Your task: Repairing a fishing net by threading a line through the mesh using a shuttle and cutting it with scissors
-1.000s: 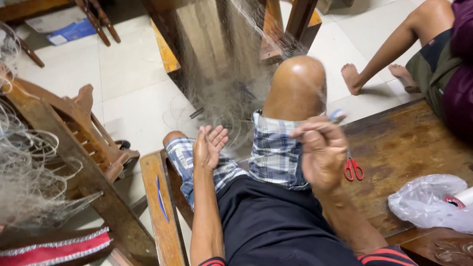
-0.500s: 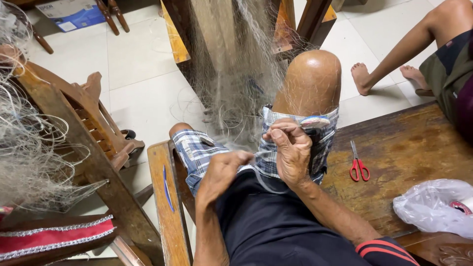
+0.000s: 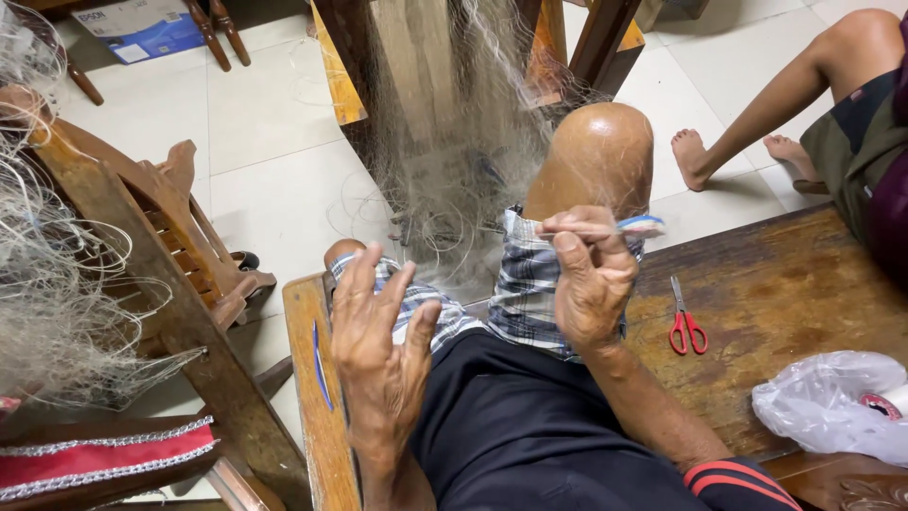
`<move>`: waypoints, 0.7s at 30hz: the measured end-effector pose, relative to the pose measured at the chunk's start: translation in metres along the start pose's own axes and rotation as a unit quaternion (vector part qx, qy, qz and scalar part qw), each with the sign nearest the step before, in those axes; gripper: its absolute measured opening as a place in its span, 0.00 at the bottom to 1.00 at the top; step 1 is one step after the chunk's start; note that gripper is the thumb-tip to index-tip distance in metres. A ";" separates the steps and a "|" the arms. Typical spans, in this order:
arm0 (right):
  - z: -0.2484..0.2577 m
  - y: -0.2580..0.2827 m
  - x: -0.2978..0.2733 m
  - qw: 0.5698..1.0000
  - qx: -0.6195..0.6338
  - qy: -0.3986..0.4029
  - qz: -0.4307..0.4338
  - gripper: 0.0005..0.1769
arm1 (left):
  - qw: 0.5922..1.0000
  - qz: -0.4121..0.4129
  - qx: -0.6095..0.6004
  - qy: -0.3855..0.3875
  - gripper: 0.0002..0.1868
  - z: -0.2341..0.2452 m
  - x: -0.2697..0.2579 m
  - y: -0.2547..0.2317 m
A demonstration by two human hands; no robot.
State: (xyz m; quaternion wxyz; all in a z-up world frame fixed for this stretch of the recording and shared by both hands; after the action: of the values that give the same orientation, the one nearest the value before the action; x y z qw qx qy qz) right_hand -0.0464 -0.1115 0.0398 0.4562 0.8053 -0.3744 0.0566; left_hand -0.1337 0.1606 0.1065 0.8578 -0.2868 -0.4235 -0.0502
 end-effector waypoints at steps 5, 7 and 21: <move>0.012 -0.011 0.004 0.995 0.042 -0.030 -0.085 0.05 | 0.919 0.084 -0.359 0.140 0.16 -0.036 -0.006 -0.043; 0.015 -0.019 -0.001 0.996 0.035 -0.029 -0.081 0.06 | 0.892 0.105 -0.411 0.158 0.20 -0.094 -0.030 -0.045; 0.060 -0.031 -0.020 0.991 0.035 -0.083 -0.095 0.04 | 0.821 0.196 -0.532 0.062 0.26 -0.172 -0.005 -0.060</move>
State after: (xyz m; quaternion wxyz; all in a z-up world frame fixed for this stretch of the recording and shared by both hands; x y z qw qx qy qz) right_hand -0.0551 -0.1381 -0.0252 0.3983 0.8546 -0.3308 -0.0407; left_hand -0.0369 0.0182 0.0474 0.5880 -0.7720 -0.2114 -0.1161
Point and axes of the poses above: each hand's wrist, its own x-axis towards the middle knuckle, its own z-axis out of the back of the hand, y = z × x, the point moved 10 cm from there along x, towards the middle knuckle, and after that the axes turned 12 degrees about -y, right-handed, at the moved point
